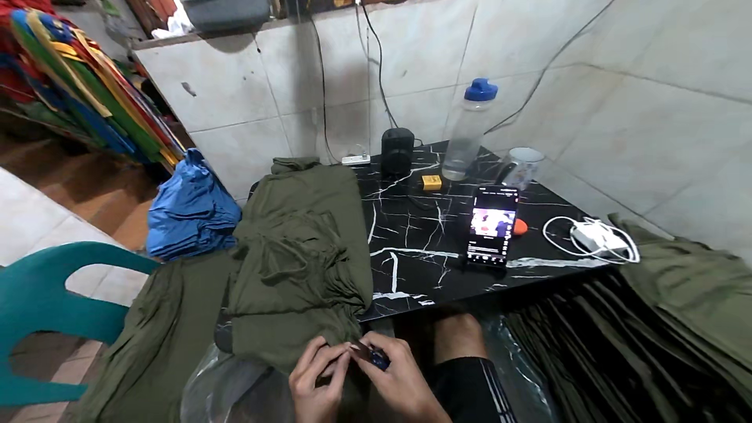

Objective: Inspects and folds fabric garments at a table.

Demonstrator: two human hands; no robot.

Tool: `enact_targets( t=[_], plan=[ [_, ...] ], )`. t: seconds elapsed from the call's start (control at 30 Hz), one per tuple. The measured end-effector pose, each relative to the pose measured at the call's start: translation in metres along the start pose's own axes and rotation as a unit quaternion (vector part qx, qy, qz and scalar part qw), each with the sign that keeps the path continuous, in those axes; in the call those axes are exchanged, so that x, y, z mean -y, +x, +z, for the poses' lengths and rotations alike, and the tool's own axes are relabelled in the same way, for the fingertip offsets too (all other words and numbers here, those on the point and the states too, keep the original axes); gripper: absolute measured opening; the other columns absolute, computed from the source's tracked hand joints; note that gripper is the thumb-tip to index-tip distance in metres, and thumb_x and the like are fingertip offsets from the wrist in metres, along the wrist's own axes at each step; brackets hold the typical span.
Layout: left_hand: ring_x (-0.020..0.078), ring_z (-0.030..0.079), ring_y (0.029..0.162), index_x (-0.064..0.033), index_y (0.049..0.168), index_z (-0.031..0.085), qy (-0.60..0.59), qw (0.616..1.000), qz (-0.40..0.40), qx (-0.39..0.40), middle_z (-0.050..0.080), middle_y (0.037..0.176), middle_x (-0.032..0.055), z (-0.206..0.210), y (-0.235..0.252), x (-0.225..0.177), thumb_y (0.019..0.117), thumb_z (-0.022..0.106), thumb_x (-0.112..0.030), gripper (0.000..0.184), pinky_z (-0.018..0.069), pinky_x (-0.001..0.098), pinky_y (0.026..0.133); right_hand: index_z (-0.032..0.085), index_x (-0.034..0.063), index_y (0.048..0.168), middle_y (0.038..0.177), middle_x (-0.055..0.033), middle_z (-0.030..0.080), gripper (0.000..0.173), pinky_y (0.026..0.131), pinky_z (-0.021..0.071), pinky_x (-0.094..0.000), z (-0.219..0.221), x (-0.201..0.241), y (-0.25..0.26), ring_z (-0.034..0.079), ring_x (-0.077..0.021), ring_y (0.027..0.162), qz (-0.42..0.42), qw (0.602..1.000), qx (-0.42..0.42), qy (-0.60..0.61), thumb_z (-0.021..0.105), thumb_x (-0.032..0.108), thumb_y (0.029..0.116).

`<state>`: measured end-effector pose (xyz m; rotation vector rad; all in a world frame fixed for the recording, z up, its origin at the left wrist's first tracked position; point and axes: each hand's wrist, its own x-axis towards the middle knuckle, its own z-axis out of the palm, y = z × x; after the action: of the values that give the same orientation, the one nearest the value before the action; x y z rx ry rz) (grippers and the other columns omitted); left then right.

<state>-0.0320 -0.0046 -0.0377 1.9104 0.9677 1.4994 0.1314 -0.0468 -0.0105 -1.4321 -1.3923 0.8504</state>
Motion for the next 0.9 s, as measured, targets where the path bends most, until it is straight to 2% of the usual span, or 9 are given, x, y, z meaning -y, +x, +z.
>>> enact_targets(
  t=[0.1, 0.2, 0.27, 0.37, 0.47, 0.5, 0.6, 0.73, 0.9],
  plan=[
    [0.0086, 0.072, 0.084, -0.0057, 0.092, 0.079, -0.075, 0.995, -0.064, -0.010, 0.073, 0.107, 0.0081, -0.002, 0.001, -0.002, 0.0833, 0.078, -0.001, 0.010, 0.0631, 0.0206, 0.065, 0.073, 0.0144, 0.117, 0.095, -0.0024, 0.073, 0.046, 0.079, 0.0584, -0.0396, -0.004, -0.002, 0.001, 0.069, -0.0137, 0.084, 0.033, 0.997, -0.022, -0.067, 0.066, 0.054, 0.0954],
    [0.0127, 0.073, 0.076, 0.0011, 0.093, 0.073, -0.156, 0.976, -0.145, -0.038, 0.071, 0.100, 0.0088, -0.001, 0.003, -0.011, 0.0848, 0.070, 0.009, 0.012, 0.0652, 0.0276, 0.059, 0.069, 0.0165, 0.125, 0.093, -0.0015, 0.071, 0.054, 0.071, 0.0576, -0.0401, -0.008, -0.003, 0.001, 0.066, -0.0145, 0.077, 0.008, 0.992, -0.035, -0.119, 0.066, 0.059, 0.0930],
    [0.0123, 0.073, 0.074, 0.0017, 0.096, 0.067, -0.196, 0.962, -0.184, -0.053, 0.070, 0.098, 0.0077, -0.002, 0.006, -0.013, 0.0879, 0.064, 0.011, 0.012, 0.0648, 0.0286, 0.057, 0.071, 0.0132, 0.123, 0.097, -0.0025, 0.073, 0.049, 0.070, 0.0584, -0.0382, -0.008, -0.006, -0.001, 0.067, -0.0134, 0.077, -0.037, 0.989, -0.044, -0.133, 0.064, 0.054, 0.0964],
    [0.0126, 0.072, 0.078, 0.0001, 0.097, 0.065, -0.249, 0.942, -0.216, -0.058, 0.066, 0.101, 0.0073, -0.007, 0.007, -0.010, 0.0920, 0.062, 0.005, 0.008, 0.0653, 0.0305, 0.058, 0.072, 0.0101, 0.112, 0.086, -0.0010, 0.069, 0.042, 0.063, 0.0550, -0.0323, -0.005, -0.006, -0.001, 0.061, -0.0103, 0.068, -0.086, 0.985, -0.055, -0.137, 0.065, 0.048, 0.0968],
    [0.0150, 0.071, 0.079, -0.0023, 0.098, 0.062, -0.301, 0.924, -0.232, -0.047, 0.061, 0.103, 0.0078, -0.010, 0.005, -0.005, 0.0961, 0.061, -0.003, 0.002, 0.0666, 0.0375, 0.060, 0.073, 0.0099, 0.108, 0.079, -0.0018, 0.069, 0.040, 0.062, 0.0554, -0.0341, -0.005, -0.004, -0.003, 0.063, -0.0127, 0.065, -0.090, 0.985, -0.017, -0.146, 0.068, 0.048, 0.0952],
    [0.0146, 0.070, 0.080, -0.0033, 0.098, 0.061, -0.307, 0.924, -0.223, -0.042, 0.061, 0.104, 0.0075, -0.011, 0.004, -0.003, 0.0971, 0.061, -0.005, 0.002, 0.0666, 0.0370, 0.062, 0.073, 0.0102, 0.107, 0.079, -0.0022, 0.070, 0.040, 0.063, 0.0566, -0.0352, -0.004, -0.003, -0.003, 0.064, -0.0135, 0.066, -0.089, 0.985, -0.004, -0.151, 0.068, 0.048, 0.0949],
    [0.0048, 0.065, 0.090, -0.0111, 0.096, 0.066, -0.283, 0.943, -0.171, -0.018, 0.063, 0.107, -0.0007, -0.011, 0.002, 0.001, 0.0973, 0.067, -0.015, 0.005, 0.0606, 0.0225, 0.073, 0.072, 0.0104, 0.106, 0.078, -0.0015, 0.069, 0.040, 0.063, 0.0572, -0.0359, 0.005, -0.005, -0.004, 0.065, -0.0132, 0.066, -0.086, 0.985, -0.008, -0.152, 0.066, 0.048, 0.0955],
    [0.0071, 0.069, 0.085, -0.0081, 0.093, 0.067, -0.313, 0.936, -0.160, -0.009, 0.062, 0.111, 0.0046, -0.011, 0.000, 0.001, 0.0943, 0.071, -0.013, 0.007, 0.0637, 0.0250, 0.069, 0.071, 0.0107, 0.105, 0.074, 0.0011, 0.067, 0.040, 0.058, 0.0551, -0.0305, 0.016, -0.007, -0.003, 0.063, -0.0094, 0.062, -0.098, 0.980, -0.056, -0.161, 0.062, 0.049, 0.0976],
    [0.0064, 0.067, 0.085, -0.0095, 0.091, 0.068, -0.293, 0.946, -0.137, 0.009, 0.063, 0.112, 0.0040, -0.012, -0.002, 0.003, 0.0940, 0.072, -0.017, 0.009, 0.0616, 0.0228, 0.071, 0.071, 0.0096, 0.106, 0.077, -0.0025, 0.070, 0.038, 0.053, 0.0557, -0.0369, 0.016, -0.004, -0.002, 0.066, -0.0152, 0.062, -0.147, 0.968, -0.052, -0.198, 0.056, 0.044, 0.1033]
  ],
)
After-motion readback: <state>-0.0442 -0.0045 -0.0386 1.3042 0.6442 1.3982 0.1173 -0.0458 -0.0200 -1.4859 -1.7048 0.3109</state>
